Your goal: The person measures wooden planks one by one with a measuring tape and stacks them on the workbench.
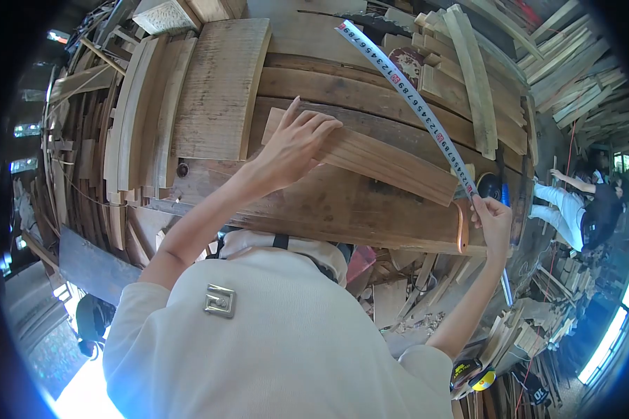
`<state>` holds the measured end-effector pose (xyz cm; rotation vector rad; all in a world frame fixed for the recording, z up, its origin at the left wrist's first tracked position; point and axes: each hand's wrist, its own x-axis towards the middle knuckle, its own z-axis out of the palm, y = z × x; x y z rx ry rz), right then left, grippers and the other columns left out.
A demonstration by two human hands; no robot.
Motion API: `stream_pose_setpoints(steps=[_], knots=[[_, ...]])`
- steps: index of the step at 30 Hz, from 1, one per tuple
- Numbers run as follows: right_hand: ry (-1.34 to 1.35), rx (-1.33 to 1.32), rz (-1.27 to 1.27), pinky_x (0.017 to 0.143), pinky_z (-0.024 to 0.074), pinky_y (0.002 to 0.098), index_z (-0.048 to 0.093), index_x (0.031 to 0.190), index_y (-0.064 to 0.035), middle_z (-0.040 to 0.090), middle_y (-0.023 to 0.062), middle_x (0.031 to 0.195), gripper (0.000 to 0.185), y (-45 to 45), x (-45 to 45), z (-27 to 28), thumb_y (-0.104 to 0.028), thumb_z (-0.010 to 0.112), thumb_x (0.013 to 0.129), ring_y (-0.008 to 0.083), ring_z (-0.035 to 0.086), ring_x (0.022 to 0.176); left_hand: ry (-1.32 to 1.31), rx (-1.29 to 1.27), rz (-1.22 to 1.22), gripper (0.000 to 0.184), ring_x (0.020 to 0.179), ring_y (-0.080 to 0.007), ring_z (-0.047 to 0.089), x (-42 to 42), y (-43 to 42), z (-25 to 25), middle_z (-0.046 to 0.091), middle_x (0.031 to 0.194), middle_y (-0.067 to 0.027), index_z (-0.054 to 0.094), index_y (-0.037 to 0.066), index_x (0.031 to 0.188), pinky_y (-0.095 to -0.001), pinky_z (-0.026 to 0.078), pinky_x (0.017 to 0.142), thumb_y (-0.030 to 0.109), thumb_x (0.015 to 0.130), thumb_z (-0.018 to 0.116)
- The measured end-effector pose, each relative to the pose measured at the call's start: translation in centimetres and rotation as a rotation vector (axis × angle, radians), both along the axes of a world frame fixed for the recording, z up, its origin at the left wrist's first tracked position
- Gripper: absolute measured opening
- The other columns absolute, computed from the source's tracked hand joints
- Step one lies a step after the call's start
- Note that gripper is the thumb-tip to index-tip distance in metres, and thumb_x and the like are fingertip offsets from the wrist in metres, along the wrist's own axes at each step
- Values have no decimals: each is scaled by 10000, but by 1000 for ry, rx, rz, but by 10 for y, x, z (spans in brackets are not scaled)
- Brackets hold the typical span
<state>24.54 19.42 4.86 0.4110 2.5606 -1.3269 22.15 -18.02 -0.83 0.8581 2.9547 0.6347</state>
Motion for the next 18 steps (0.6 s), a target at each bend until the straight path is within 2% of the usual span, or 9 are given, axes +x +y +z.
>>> stream_pose_setpoints(steps=[5,7,14,17,18], knots=[[-10,30,0,414,320,153,597,679,-16,521,-8,538,254,4,-3,5,-239,599,801,28,455,463,123,6,6,641,1078,-232,390,-2,-2,0,438,1034,-70,378,90,1120,-455,150,1028,97,574,714],[-8,41,2,414,320,153,599,681,-16,521,-8,537,251,-1,-4,8,-238,599,801,28,455,462,185,57,-42,615,1045,-236,398,-6,-6,1,435,990,-63,400,96,1070,-443,160,1026,134,551,729],[-10,-15,60,411,316,158,591,661,-19,516,-8,527,243,-12,-15,0,-217,600,800,25,437,450,133,34,-137,607,1026,-230,401,-16,-16,14,440,983,-54,436,100,1029,-407,189,1017,273,524,723],[-16,-16,78,410,315,157,588,653,-18,514,-8,523,246,-14,-17,-1,-214,597,802,24,431,442,143,51,-155,549,1022,-224,407,-8,-19,9,461,1005,-46,459,96,1030,-397,226,994,291,572,691],[-20,-14,87,410,314,156,586,651,-18,514,-9,520,249,-14,-17,-1,-214,595,804,24,428,439,168,152,-143,497,1009,-220,420,-5,-20,4,482,997,-36,485,97,1016,-390,239,984,287,597,673]])
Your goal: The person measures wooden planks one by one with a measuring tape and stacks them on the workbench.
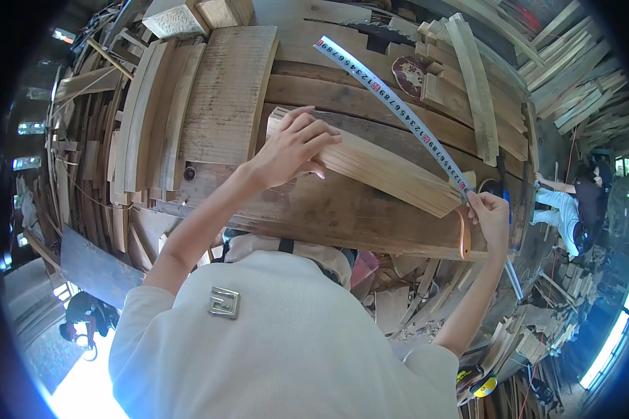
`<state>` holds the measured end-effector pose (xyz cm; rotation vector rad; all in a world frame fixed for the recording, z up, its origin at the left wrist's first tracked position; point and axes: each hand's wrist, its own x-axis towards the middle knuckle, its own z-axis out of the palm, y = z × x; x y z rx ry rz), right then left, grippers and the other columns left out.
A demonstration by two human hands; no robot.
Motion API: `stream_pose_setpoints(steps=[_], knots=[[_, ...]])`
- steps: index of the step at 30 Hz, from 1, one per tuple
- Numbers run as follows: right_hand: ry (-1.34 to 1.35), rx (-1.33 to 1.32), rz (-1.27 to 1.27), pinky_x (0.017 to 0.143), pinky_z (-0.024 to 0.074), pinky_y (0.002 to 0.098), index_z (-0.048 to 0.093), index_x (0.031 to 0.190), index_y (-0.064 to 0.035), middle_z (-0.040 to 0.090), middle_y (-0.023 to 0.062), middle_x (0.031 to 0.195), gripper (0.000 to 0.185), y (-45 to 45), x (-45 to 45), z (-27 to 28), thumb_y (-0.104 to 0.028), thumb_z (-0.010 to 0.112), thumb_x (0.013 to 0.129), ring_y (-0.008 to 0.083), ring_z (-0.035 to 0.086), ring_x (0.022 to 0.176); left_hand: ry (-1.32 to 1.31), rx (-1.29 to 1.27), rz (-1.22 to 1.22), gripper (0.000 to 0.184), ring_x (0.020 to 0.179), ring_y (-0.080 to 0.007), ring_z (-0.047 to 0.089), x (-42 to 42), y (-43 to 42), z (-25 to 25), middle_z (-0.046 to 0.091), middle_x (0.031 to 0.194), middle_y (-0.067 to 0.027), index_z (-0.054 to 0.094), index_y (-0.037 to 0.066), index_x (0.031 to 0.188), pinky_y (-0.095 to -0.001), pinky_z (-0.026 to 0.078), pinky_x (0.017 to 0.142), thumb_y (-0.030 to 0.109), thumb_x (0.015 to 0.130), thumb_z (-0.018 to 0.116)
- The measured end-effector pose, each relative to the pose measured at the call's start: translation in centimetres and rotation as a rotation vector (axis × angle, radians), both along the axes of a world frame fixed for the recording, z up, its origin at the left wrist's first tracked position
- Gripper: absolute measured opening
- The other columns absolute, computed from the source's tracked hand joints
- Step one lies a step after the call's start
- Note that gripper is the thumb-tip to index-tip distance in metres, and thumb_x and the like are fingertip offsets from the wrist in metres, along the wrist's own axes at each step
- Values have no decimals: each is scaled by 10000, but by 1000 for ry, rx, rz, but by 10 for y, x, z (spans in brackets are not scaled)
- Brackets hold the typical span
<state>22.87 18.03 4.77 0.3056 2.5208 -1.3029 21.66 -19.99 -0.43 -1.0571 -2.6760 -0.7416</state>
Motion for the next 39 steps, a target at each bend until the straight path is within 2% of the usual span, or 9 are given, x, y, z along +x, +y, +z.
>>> stream_pose_setpoints(steps=[4,10,14,17,21,26,32,35,39], knots=[[-44,17,21,405,313,156,589,652,-13,512,-9,515,253,2,1,5,-214,593,805,26,430,438,39,232,40,326,966,-197,466,11,2,-13,546,963,0,561,101,951,-376,264,959,245,667,630],[-166,44,119,403,319,159,610,674,3,524,2,522,219,3,3,7,-184,611,788,29,438,444,280,133,74,282,968,-130,475,39,-3,-24,542,1026,54,576,150,983,-397,278,953,179,703,562],[-201,88,179,408,322,164,622,688,6,524,-1,522,174,1,2,8,-148,622,770,32,437,446,344,153,145,297,980,-96,473,49,-11,-19,541,1016,76,592,192,992,-376,230,931,157,699,557],[-207,116,185,409,316,166,625,689,6,520,-4,518,157,-3,5,9,-133,623,763,31,431,444,379,299,473,297,872,-106,448,54,-16,-11,509,877,38,598,200,958,-333,224,833,122,672,618],[-202,104,212,411,307,167,625,691,7,513,-7,504,153,-5,8,8,-130,626,759,27,428,441,-6,445,940,192,870,-170,395,43,-27,6,499,872,-3,616,137,945,-332,212,784,205,770,575],[-215,109,212,413,307,165,621,684,12,509,-8,497,162,-9,9,9,-132,627,757,26,434,443,-108,371,934,164,890,-182,389,44,-31,3,509,865,10,671,157,828,-350,210,773,290,756,607],[-188,152,238,407,320,180,628,667,10,525,0,493,197,-8,9,3,-170,643,745,33,446,438,-35,74,1068,157,915,-171,394,43,-29,18,542,931,57,696,179,727,-349,222,827,324,669,698],[-227,189,226,409,323,182,630,661,8,532,14,490,225,-7,9,1,-201,651,743,43,456,435,-74,112,1017,184,886,-148,405,42,-30,18,551,940,61,695,157,735,-289,226,818,331,675,691],[-310,195,183,412,344,179,631,665,-1,537,9,498,253,-9,8,0,-238,653,750,46,477,446,-72,145,972,175,870,-164,386,41,-31,18,547,924,59,698,150,721,-341,189,809,321,684,684]])
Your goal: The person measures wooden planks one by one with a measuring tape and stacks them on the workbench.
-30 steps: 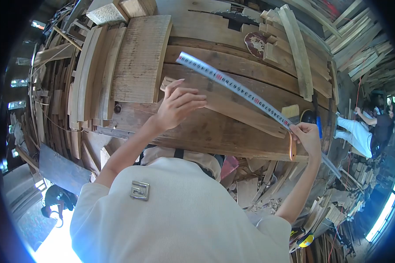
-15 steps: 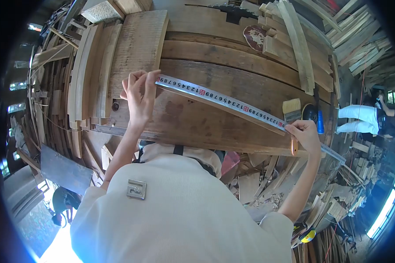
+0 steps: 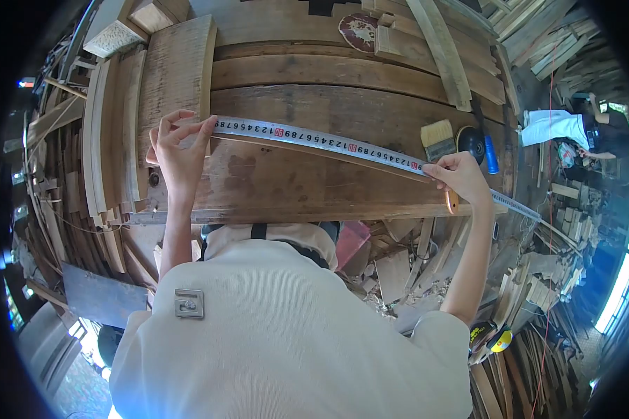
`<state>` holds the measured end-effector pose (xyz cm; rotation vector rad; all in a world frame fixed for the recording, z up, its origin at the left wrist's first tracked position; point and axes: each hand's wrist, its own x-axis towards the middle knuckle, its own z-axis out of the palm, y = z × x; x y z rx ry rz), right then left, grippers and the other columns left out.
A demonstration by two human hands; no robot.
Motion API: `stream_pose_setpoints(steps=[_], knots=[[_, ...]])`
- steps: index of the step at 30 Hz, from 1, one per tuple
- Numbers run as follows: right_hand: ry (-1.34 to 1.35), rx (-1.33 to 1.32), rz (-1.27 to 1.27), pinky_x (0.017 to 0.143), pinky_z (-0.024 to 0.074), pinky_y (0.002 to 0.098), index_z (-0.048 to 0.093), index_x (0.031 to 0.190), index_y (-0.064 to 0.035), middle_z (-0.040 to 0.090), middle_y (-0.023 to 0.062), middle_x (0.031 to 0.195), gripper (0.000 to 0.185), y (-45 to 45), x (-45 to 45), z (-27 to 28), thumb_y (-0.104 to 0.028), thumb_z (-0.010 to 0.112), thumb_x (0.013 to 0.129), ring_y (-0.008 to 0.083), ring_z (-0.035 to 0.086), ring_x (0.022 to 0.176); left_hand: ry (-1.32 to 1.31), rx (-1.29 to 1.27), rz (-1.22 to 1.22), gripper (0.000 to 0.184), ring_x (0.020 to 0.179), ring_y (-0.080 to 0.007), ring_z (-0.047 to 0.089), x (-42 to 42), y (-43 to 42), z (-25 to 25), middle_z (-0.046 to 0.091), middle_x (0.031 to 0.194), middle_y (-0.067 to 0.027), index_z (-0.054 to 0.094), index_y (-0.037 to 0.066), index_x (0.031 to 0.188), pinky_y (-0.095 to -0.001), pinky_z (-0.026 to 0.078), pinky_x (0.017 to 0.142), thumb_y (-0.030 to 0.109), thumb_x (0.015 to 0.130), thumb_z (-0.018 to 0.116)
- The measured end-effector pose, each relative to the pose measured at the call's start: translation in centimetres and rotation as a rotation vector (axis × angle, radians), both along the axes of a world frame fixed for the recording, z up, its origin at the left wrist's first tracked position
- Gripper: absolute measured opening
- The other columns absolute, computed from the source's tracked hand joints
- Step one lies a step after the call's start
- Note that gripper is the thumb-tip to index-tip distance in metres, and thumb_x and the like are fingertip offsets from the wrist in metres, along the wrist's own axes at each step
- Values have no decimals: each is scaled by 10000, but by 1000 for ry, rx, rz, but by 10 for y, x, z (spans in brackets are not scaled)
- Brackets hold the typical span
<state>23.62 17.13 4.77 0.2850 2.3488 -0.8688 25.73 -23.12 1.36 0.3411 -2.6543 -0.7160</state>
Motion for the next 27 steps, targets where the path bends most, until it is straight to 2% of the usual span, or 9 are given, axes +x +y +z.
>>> stream_pose_setpoints(steps=[3,5,18,24,27], knots=[[-26,-19,22,415,354,178,630,672,-1,538,10,501,246,0,-1,1,-232,648,755,48,489,453,7,5,-23,188,867,-161,391,0,-1,1,549,925,51,696,140,726,-337,189,811,323,688,680],[-27,-32,20,417,356,178,629,673,1,537,10,503,240,-1,0,1,-223,646,757,50,492,454,-16,5,-7,228,862,-134,425,-1,-1,2,564,920,49,692,117,740,-298,224,826,335,675,690],[-14,-79,-45,417,360,177,623,694,8,548,12,547,194,-2,4,0,-176,652,748,62,509,474,-128,-4,24,269,957,-184,409,-4,1,6,575,920,30,669,75,681,-332,198,860,344,692,680],[-20,-44,-24,418,362,176,626,698,7,553,9,551,186,-4,3,3,-170,646,753,58,509,474,-39,-110,-34,220,883,-180,426,-2,5,5,571,919,33,652,69,659,-349,214,816,282,712,661],[-26,-24,-32,424,367,175,626,701,6,552,7,551,184,-6,3,4,-170,646,752,56,508,476,1,-256,-64,129,859,-175,433,1,11,10,555,928,46,634,62,685,-339,227,803,182,733,629]])
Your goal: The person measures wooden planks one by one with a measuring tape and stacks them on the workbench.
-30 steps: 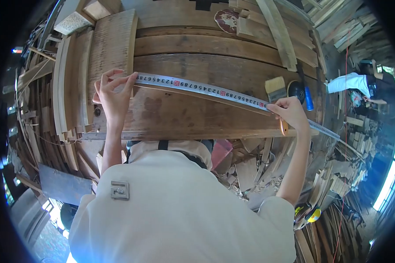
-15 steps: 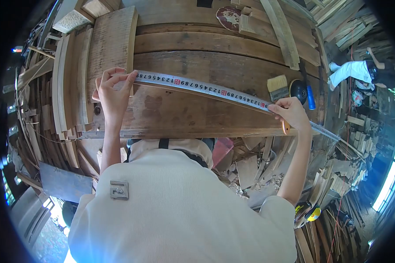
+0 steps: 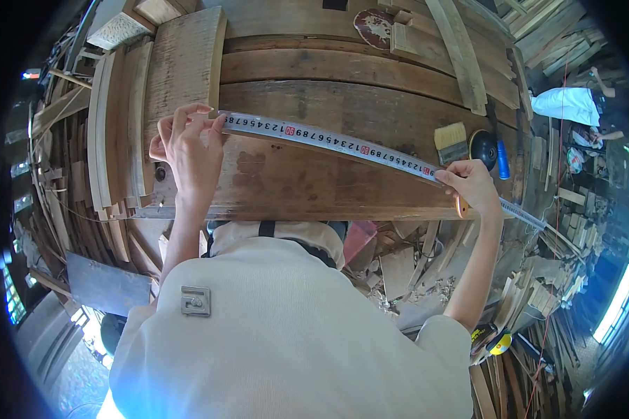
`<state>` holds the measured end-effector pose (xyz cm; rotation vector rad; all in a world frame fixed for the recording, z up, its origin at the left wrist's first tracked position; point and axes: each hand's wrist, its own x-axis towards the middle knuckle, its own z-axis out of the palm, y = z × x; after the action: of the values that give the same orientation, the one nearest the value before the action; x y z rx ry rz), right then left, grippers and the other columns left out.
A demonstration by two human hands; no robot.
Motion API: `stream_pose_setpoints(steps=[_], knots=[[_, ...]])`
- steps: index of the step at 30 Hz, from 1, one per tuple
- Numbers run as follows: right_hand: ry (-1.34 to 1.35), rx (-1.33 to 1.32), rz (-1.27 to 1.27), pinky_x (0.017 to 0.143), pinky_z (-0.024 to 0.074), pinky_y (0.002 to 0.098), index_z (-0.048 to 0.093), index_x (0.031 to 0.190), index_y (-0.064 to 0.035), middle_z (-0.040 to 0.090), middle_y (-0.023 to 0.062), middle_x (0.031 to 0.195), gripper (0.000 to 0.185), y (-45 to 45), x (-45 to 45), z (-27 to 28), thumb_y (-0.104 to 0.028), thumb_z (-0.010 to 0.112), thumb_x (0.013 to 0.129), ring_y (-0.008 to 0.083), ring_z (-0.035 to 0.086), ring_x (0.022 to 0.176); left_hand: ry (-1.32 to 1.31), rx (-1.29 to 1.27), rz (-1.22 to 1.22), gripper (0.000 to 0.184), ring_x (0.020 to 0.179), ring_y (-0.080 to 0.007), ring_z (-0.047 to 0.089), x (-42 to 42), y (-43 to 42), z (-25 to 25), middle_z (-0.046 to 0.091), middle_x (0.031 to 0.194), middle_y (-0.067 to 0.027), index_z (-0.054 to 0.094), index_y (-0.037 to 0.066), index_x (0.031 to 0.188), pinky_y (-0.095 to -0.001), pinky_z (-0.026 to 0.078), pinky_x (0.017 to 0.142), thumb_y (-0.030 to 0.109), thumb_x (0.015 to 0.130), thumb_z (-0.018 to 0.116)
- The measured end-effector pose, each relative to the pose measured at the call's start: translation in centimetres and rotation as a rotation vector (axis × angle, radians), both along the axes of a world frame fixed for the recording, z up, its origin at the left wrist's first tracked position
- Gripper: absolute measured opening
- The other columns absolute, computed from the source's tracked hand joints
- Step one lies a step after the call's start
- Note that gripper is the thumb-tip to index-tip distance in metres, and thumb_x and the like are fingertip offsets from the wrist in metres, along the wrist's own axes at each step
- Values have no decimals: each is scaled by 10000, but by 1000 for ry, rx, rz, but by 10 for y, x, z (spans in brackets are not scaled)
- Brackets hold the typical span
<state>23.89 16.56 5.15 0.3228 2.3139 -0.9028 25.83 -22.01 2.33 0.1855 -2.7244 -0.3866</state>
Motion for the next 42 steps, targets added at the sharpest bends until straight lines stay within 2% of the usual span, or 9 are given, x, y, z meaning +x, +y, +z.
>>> stream_pose_setpoints(steps=[7,19,22,24,25,26,28,31,42], knots=[[-3,3,4,440,377,178,634,720,1,554,5,562,180,0,0,0,-176,650,746,58,511,487,16,94,-45,107,916,-185,418,-1,-2,-6,520,943,27,586,60,652,-397,204,833,132,717,632],[37,12,23,449,382,178,635,728,5,548,0,564,186,2,4,-3,-180,645,749,61,512,491,34,81,-30,79,911,-187,428,2,-5,-8,539,947,32,601,72,690,-388,196,839,139,717,632],[49,4,8,450,383,178,634,723,7,548,-1,564,187,1,4,-3,-178,643,750,60,511,491,101,175,-31,61,888,-185,483,-1,-13,-4,571,934,11,605,78,735,-336,258,818,124,714,639],[32,25,-6,451,383,178,634,724,6,548,-2,562,184,-2,4,0,-176,642,750,60,510,490,159,664,-63,132,863,-177,548,-3,-19,4,610,905,-21,581,57,829,-294,346,791,85,713,639],[33,25,-2,451,383,178,634,724,6,548,-2,562,184,-2,4,0,-176,642,750,60,510,490,213,785,-135,302,832,-152,582,-4,-18,8,628,867,-67,492,32,1000,-248,409,768,67,735,632],[30,24,1,450,383,177,634,724,4,549,-1,562,183,-2,4,1,-177,642,751,60,511,490,216,784,-131,302,832,-152,582,-4,-16,17,628,867,-67,492,32,1000,-248,409,768,67,735,632],[30,23,12,449,383,176,635,724,3,549,-1,561,183,-2,2,1,-177,642,751,60,511,490,95,1139,-90,454,831,-124,578,-4,-9,34,628,854,-112,365,-1,1109,-236,428,775,74,752,636],[9,-22,10,448,384,173,632,720,4,552,1,563,190,3,1,-3,-183,642,753,60,513,493,65,1295,-93,530,814,-111,579,-8,-8,32,623,829,-142,297,-13,1148,-216,437,752,92,758,641],[8,-38,8,447,383,169,621,699,9,547,0,554,185,4,1,-4,-167,641,752,52,504,485,14,1579,-229,523,855,-120,551,-5,-5,32,594,914,-150,242,-30,1155,-225,422,784,54,784,600]])
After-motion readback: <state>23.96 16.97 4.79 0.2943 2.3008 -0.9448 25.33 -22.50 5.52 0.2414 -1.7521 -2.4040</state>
